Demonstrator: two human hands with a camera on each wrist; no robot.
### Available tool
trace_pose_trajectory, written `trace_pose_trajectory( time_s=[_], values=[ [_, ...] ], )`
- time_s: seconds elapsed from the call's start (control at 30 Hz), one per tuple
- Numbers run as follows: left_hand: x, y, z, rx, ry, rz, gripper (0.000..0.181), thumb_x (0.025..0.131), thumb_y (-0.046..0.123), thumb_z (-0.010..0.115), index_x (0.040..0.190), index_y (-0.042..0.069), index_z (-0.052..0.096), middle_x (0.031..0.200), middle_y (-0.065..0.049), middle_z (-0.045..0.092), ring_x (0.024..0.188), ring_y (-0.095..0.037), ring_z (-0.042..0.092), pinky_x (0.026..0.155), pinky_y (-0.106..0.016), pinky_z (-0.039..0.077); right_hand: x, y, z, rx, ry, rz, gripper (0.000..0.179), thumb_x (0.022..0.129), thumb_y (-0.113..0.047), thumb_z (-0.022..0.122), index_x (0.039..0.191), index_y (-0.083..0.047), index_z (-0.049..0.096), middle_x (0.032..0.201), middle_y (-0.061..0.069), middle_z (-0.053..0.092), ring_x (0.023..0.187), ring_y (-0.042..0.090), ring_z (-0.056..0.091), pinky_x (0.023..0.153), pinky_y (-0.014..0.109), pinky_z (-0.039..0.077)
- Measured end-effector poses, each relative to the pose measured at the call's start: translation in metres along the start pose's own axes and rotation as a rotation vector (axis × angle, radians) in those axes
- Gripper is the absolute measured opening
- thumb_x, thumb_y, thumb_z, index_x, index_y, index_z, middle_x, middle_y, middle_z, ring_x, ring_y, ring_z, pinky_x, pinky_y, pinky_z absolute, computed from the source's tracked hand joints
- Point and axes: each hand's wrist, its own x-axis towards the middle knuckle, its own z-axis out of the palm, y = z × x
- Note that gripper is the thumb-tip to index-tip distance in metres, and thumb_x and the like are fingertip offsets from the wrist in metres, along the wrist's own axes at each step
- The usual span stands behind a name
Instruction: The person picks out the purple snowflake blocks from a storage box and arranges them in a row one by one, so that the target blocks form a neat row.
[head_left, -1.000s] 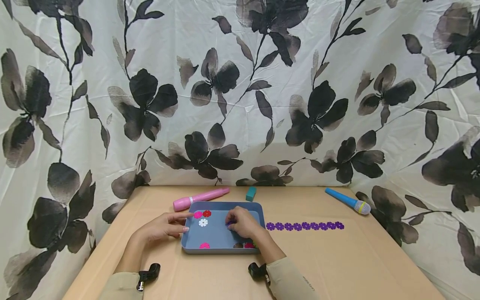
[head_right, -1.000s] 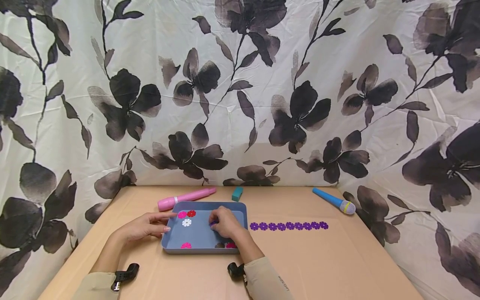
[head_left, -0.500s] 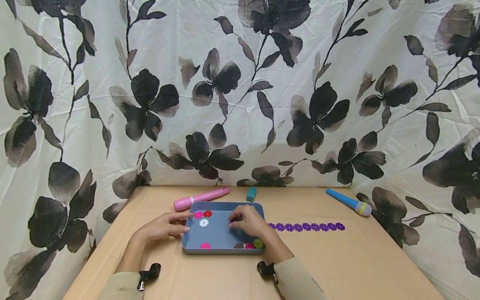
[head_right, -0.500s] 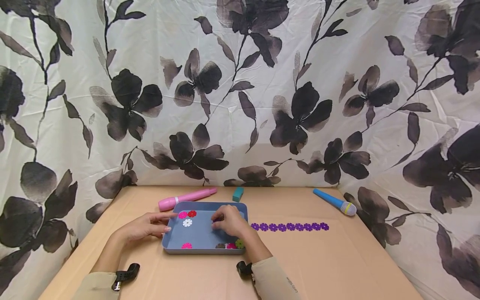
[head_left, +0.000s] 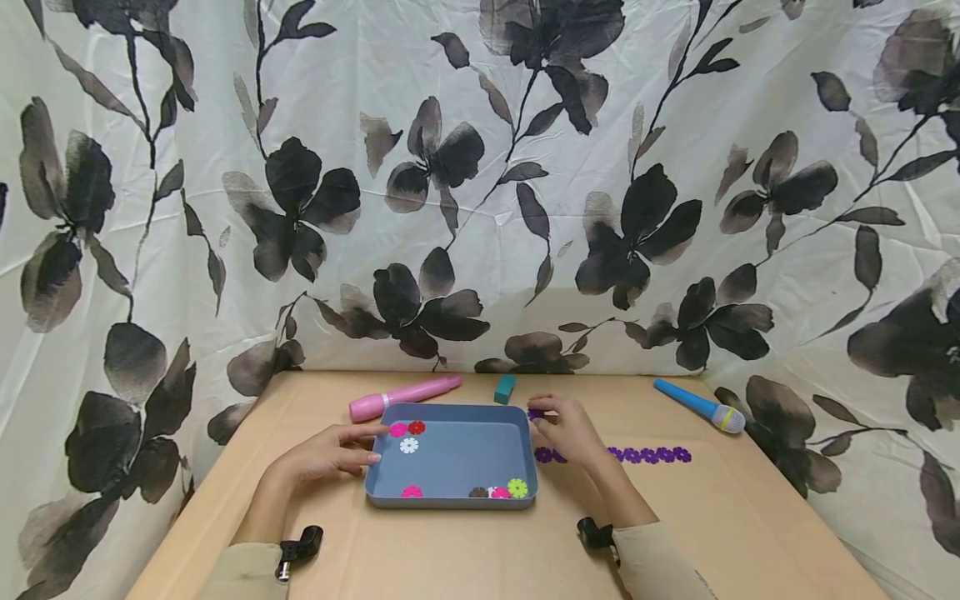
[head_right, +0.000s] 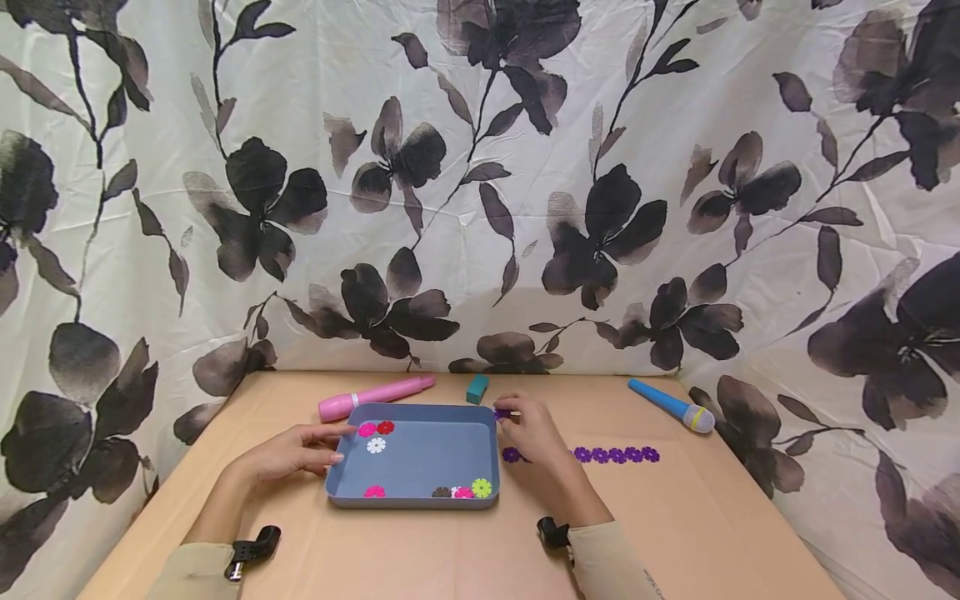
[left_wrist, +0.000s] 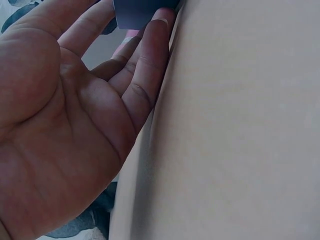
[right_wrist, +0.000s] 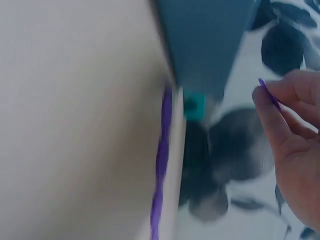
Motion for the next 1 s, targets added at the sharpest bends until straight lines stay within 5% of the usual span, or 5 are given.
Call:
trace_pose_trajectory(
  time_s=[0.27,0.57,0.83,1.0],
  values=[
    [0.0,0.002,0.001,0.007,-0.002,0.003,0.067,0.097,0.021,0.075,0.153,-0.001,0.047,0.143,-0.031,0.053,0.096,-0.019,0.064,0.083,-0.033,0.059,-0.015,0.039,-0.056,-0.07,0.139,0.04,0.03,0.096,-0.003,0.073,0.125,-0.001,0.072,0.122,0.017,0.072,0.11,0.036,0.071,0.091,0.045,0.06],
    [0.001,0.001,0.002,-0.005,-0.003,-0.008,0.067,0.097,0.02,0.075,0.153,-0.001,0.047,0.141,-0.029,0.054,0.097,-0.02,0.064,0.084,-0.034,0.059,-0.025,0.06,-0.088,-0.128,0.175,0.146,0.032,0.096,-0.01,0.075,0.128,-0.003,0.072,0.115,0.017,0.076,0.099,0.029,0.071,0.074,0.024,0.057],
    [0.002,0.0,0.0,0.006,-0.014,0.016,0.066,0.097,0.019,0.075,0.153,-0.002,0.046,0.14,-0.032,0.055,0.1,-0.022,0.064,0.083,-0.033,0.06,-0.038,0.086,-0.113,-0.194,0.214,0.223,0.03,0.099,-0.004,0.068,0.129,0.002,0.069,0.128,0.023,0.068,0.112,0.042,0.067,0.09,0.048,0.06],
    [0.002,0.0,-0.001,0.008,-0.002,-0.003,0.066,0.097,0.021,0.076,0.153,0.0,0.048,0.145,-0.031,0.052,0.1,-0.023,0.064,0.083,-0.033,0.06,-0.051,0.1,-0.13,-0.214,0.222,0.321,0.034,0.099,-0.008,0.07,0.131,0.002,0.068,0.129,0.027,0.067,0.116,0.047,0.065,0.087,0.049,0.061]
  ],
)
